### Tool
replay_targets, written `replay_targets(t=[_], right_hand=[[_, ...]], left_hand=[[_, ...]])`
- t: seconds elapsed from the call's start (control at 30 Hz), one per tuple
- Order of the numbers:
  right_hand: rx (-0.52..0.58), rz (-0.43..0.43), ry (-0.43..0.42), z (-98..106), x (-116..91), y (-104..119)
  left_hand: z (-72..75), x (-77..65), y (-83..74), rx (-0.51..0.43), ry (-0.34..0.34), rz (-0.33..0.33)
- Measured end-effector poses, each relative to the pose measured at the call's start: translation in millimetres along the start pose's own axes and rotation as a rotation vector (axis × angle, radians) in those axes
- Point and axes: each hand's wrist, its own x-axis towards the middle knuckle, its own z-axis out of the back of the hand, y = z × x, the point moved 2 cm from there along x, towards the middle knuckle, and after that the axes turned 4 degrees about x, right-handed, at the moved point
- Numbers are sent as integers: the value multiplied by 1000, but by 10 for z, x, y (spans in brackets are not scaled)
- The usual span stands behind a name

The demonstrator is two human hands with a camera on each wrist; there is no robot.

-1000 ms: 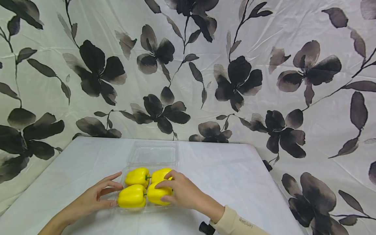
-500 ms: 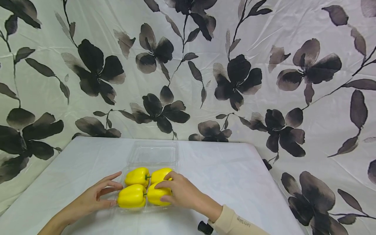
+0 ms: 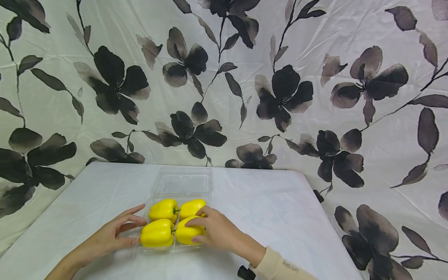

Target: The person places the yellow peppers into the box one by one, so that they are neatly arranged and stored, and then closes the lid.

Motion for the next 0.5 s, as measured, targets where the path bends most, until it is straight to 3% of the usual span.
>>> replay_targets(t=[0.2, 0.5], right_hand=[[-40, -15, 60, 65, -5, -1], [-39, -2, 55, 56, -2, -9]], left_hand=[[-1, -1, -4, 1, -2, -3], [3, 3, 11, -6, -2, 6]])
